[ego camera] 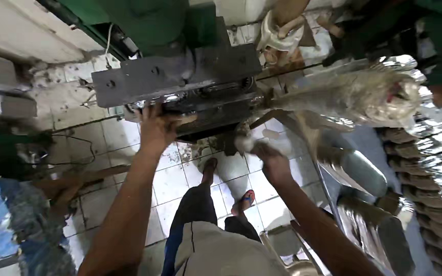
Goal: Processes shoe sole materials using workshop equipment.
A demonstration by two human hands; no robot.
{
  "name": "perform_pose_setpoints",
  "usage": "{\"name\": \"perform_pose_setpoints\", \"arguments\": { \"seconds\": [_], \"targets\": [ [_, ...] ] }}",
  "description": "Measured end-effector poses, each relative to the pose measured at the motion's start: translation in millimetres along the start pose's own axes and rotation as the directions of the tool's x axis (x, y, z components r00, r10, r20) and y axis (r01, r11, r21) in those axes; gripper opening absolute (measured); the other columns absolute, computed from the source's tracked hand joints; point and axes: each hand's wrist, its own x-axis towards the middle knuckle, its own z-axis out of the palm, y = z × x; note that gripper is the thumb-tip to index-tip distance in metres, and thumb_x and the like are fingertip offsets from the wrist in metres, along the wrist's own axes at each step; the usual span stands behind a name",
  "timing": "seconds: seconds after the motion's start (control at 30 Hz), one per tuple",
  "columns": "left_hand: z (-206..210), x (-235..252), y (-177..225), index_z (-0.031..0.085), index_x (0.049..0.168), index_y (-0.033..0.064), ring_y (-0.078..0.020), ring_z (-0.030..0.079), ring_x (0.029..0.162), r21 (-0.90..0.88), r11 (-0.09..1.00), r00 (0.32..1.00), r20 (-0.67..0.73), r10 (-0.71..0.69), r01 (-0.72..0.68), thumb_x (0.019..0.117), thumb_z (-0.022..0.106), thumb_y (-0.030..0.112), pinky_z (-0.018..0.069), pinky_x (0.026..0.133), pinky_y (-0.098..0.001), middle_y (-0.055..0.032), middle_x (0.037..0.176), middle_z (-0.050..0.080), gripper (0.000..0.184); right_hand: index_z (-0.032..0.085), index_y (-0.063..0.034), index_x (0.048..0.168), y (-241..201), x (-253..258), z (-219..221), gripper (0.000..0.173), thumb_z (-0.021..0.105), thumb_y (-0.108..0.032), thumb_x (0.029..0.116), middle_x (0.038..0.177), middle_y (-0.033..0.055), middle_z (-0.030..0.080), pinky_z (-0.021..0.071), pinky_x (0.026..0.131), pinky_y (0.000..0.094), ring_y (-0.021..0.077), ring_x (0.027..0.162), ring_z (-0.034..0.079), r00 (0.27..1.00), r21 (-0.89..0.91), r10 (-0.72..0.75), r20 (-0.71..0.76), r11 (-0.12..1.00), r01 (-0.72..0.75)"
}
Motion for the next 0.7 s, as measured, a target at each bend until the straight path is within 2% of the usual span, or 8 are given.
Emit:
{"name": "perform_pose_setpoints", "arguments": {
  "seconds": [0.07,0.17,0.27,0.33,0.4,0.53,0.63,0.7],
  "targets": [
    [-6.2,-12.0,-21.2,0.075,0.111,0.0055,-0.0438,0.038,0.145,-0.034,0.999,0.997,-0.078,0.022,-0.024,0.102,0.061,0.026,0.0136,0.119,-0.0737,-0.0176,0.148,0.053,0.026,0.076,-0.0218,0.121,-23.5,82.3,-7.1,0.046,0.067,0.007,0.0859,0.137,0.0175,0.065,0.0516,0.102,0.0611,0.0453,0.125,0.061,0.962,-0.08,-0.187,-0.197,0.981,0.175],
    [-42.1,-61.1,-21.5,0.068,0.117,-0.0042,-0.0418,0.061,0.12,-0.136,0.991,0.982,-0.19,-0.01,-0.016,0.1072,0.05,0.026,0.033,0.114,-0.0678,-0.0254,0.123,0.066,0.036,0.072,-0.0242,0.129,-14.4,161.0,-18.9,0.054,0.065,0.007,0.0856,0.147,0.0125,0.059,0.0436,0.109,0.0636,0.046,0.139,0.049,0.971,-0.149,-0.153,-0.186,0.981,0.126],
    [-50.2,-145.0,-38.6,0.056,0.137,-0.0039,-0.0322,0.071,0.093,-0.334,0.916,0.974,0.105,-0.199,0.223,0.1008,0.058,0.029,0.0574,0.086,-0.053,-0.0223,0.107,0.071,0.049,0.073,-0.024,0.128,-26.3,197.7,-18.0,0.05,0.067,0.002,0.0856,0.132,0.0112,0.069,0.0526,0.095,0.0636,0.0414,0.125,0.061,0.987,-0.211,-0.13,-0.095,0.971,0.108],
    [-38.2,-203.7,-55.5,0.049,0.149,0.0029,-0.0356,0.072,0.09,-0.331,0.793,0.812,0.489,-0.319,0.511,0.0961,0.066,0.016,0.0571,0.082,-0.0564,-0.0225,0.104,0.073,0.057,0.07,-0.0251,0.132,-59.6,206.3,-20.0,0.05,0.065,0.001,0.0895,0.129,0.0132,0.07,0.0531,0.093,0.0633,0.0409,0.119,0.065,0.993,-0.196,-0.086,0.087,0.975,0.102],
    [-18.0,-264.0,-69.5,0.064,0.131,0.0023,-0.0342,0.069,0.101,-0.289,0.653,0.613,0.713,-0.342,0.7,0.0928,0.072,0.013,0.0552,0.091,-0.0542,-0.0212,0.111,0.071,0.041,0.07,-0.0253,0.134,-68.8,208.8,-21.5,0.054,0.061,0.006,0.0898,0.129,0.0146,0.07,0.0525,0.096,0.061,0.0407,0.12,0.064,0.987,-0.134,-0.095,0.13,0.985,0.113],
    [9.9,-343.9,-75.3,0.059,0.135,-0.0029,-0.0302,0.053,0.131,-0.459,0.391,0.581,0.758,-0.296,0.798,0.092,0.069,0.015,0.0499,0.105,-0.0436,-0.0257,0.154,0.041,0.048,0.06,-0.0228,0.145,-67.3,197.8,7.5,0.062,0.06,0.008,0.0912,0.148,0.0099,0.058,0.0358,0.12,0.0505,0.0334,0.141,0.049,0.989,-0.174,-0.143,0.04,0.973,0.148],
    [2.4,-337.0,-69.0,0.055,0.14,-0.0012,-0.0217,0.064,0.112,-0.427,0.378,0.556,0.747,-0.365,0.822,0.0982,0.063,0.017,0.0545,0.095,-0.0406,-0.0204,0.131,0.063,0.046,0.07,-0.026,0.134,-148.4,198.7,80.7,0.048,0.064,-0.005,0.0912,0.132,0.004,0.071,0.0441,0.111,0.0449,0.0269,0.127,0.062,0.946,-0.251,-0.186,-0.265,0.961,0.118],
    [3.2,-330.7,-58.7,0.049,0.14,-0.002,-0.0204,0.065,0.094,-0.357,0.473,0.565,0.703,-0.432,0.805,0.1053,0.054,0.025,0.0565,0.083,-0.0412,-0.0202,0.113,0.065,0.044,0.068,-0.0284,0.136,-233.1,202.2,99.7,0.043,0.063,-0.014,0.0952,0.13,0.0039,0.071,0.0434,0.111,0.0441,0.0252,0.123,0.062,0.978,-0.123,-0.16,-0.133,0.982,0.144]
  ]
}}
